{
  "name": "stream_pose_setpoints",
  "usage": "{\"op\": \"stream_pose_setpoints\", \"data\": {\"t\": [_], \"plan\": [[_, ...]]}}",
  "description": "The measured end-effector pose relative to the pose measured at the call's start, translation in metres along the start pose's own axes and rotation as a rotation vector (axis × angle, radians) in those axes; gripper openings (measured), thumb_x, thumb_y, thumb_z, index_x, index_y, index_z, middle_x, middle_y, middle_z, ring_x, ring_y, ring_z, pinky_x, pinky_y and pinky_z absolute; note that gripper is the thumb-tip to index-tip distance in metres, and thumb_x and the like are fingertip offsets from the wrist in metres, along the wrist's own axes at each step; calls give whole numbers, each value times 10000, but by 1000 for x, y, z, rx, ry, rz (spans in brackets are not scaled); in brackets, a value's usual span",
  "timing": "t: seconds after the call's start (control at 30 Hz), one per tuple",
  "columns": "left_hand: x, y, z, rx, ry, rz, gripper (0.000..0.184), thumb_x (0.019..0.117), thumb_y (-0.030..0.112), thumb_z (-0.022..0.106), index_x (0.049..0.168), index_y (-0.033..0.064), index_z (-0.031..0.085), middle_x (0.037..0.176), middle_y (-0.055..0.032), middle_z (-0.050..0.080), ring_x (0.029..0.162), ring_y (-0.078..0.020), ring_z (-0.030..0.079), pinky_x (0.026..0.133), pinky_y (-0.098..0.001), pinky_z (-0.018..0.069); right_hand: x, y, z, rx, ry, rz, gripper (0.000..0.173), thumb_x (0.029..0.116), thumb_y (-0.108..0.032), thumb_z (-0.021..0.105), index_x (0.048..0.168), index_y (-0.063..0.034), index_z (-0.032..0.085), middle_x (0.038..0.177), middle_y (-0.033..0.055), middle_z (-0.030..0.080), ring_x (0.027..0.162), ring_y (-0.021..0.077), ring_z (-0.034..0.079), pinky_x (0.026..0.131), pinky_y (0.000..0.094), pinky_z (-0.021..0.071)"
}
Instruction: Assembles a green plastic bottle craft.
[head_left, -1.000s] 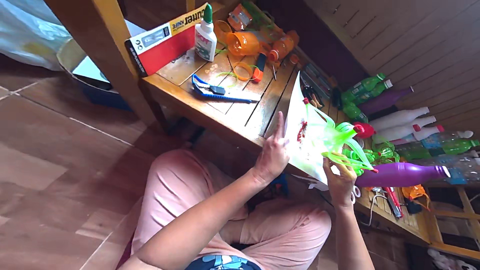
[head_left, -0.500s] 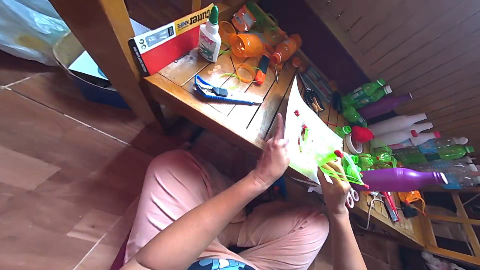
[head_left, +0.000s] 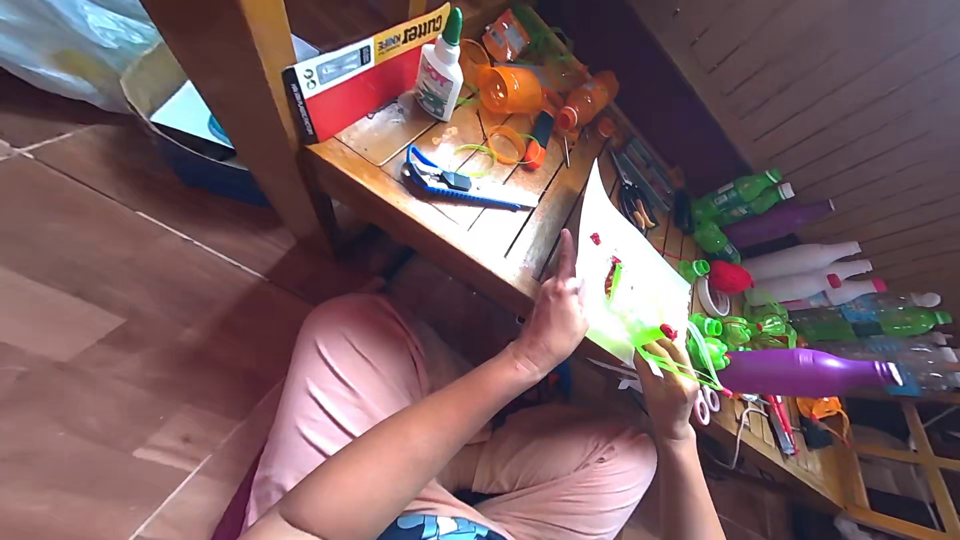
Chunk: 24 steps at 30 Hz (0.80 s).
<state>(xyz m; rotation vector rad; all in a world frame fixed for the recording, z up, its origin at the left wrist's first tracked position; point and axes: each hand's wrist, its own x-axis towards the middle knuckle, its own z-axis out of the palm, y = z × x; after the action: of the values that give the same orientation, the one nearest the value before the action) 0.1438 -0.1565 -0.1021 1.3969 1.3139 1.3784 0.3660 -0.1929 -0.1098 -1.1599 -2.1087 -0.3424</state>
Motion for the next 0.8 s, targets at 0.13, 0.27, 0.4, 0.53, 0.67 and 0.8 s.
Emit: {"op": "stream_pose_setpoints", "data": {"t": [0.13,0.27,0.4,0.53,0.67,0.8], "plan": [[1,0,-1,-5,-9,-3,672,1028,33,485,1604,-75,156,950,-247,704,809,-302,681,792,-419,556,-4,1,2,11,5,-7,131,903,-126,722,933,-11,778,977,155,743,997,136,694,953,195,503],[1,-1,-1,-35,-16,-16,660,1030,31,479,1603,-73,167,1225,-272,669,907,-269,700,840,-379,553,-5,0,1,-9,-16,-29,142,907,-120,712,947,1,775,986,173,740,995,155,696,953,195,504],[1,1,-3,-35,-15,-31,682,1024,27,477,1609,-70,138,1100,-277,691,908,-304,688,840,-407,548,-5,-1,0,-41,-24,-70,121,905,-108,709,925,-5,770,988,171,739,990,170,693,945,202,501],[2,3,-7,-33,-47,-67,695,1025,35,483,1615,-57,126,1043,-257,693,881,-295,674,832,-409,542,-7,1,0,-59,-29,-74,116,893,-103,721,925,-8,779,997,171,752,1000,193,711,958,235,511],[3,1,-7,-52,-43,-61,701,1027,54,488,1617,-51,124,973,-226,687,829,-263,657,787,-392,542,-7,0,-1,-48,-49,-76,117,899,-124,723,924,-24,779,1000,155,749,993,163,701,953,209,502],[3,2,-8,-75,-53,-75,721,1004,34,512,1618,-41,140,857,-175,657,729,-213,594,717,-356,512,-8,0,-2,-49,-54,-84,130,898,-128,725,934,-18,785,1002,163,751,984,169,704,946,209,508]]}}
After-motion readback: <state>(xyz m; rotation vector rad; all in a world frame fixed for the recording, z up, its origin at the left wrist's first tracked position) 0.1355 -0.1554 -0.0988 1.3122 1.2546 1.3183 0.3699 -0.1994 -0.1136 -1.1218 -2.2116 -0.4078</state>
